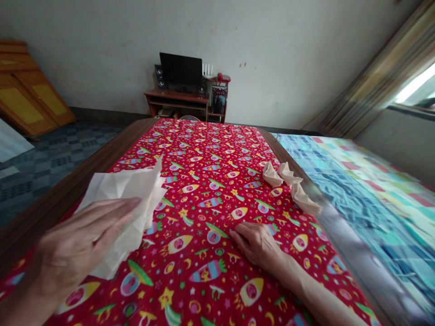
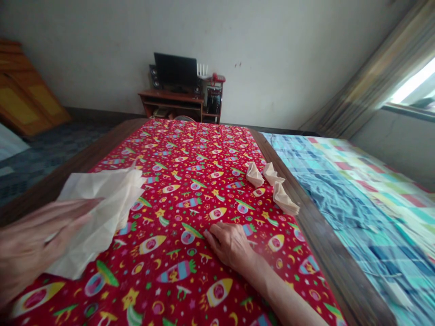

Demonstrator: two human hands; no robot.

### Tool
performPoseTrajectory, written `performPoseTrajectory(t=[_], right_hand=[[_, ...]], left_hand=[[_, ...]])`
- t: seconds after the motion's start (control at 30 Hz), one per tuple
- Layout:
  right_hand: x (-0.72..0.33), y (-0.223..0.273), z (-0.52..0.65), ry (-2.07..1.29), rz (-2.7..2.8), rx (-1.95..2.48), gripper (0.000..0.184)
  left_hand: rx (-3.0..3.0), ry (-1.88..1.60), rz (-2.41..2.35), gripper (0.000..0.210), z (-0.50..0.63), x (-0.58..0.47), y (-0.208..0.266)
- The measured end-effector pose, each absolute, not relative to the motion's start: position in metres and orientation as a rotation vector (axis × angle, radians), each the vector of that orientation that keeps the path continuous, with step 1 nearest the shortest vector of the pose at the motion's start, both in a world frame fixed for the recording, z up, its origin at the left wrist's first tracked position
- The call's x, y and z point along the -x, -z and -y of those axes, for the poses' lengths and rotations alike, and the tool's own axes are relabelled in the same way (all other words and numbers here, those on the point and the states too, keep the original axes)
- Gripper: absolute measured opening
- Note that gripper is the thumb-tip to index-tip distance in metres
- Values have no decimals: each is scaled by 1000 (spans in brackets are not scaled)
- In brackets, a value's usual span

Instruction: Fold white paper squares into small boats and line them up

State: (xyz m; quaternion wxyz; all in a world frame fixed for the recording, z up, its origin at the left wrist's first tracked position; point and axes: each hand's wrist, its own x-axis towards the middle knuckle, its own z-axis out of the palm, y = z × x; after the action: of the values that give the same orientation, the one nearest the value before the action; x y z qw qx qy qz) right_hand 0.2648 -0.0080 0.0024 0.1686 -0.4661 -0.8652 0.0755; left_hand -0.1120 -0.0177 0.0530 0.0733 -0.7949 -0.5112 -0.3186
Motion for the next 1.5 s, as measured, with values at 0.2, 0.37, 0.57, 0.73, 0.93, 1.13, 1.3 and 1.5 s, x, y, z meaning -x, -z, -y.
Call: performPoseTrajectory(t=[0.2, 0.37, 0.57, 0.73, 0.93, 1.13, 1.3, 1.5], right_hand=[[-265, -4, 9, -212, 2458, 1310, 35], [-266, -1, 9, -215, 2444, 1283, 33], [-270, 3, 7, -237, 2249, 1217, 12], [-271, 3, 6, -125, 2248, 1128, 22], [-271, 6, 4, -191, 2265, 1051, 22], [-271, 3, 2, -411, 2153, 1072, 15], [-273, 3, 1, -430, 2127, 1048, 16], [-274, 5, 0, -447, 2106, 1040, 19]], left_hand=[[2660, 923, 954, 30, 7, 21, -54], [2783, 935, 875, 20, 0, -16, -28], [2850, 1004, 918, 19, 0, -35, -18], [2944, 1013, 990, 17, 2, -37, -13], [2966, 1050, 1052, 16, 2, -34, -8], [2833, 1068, 1164, 23, -3, -6, -6], [2700, 1079, 1350, 20, -6, 18, -3], [2713, 1036, 1381, 10, -1, 20, -3]])
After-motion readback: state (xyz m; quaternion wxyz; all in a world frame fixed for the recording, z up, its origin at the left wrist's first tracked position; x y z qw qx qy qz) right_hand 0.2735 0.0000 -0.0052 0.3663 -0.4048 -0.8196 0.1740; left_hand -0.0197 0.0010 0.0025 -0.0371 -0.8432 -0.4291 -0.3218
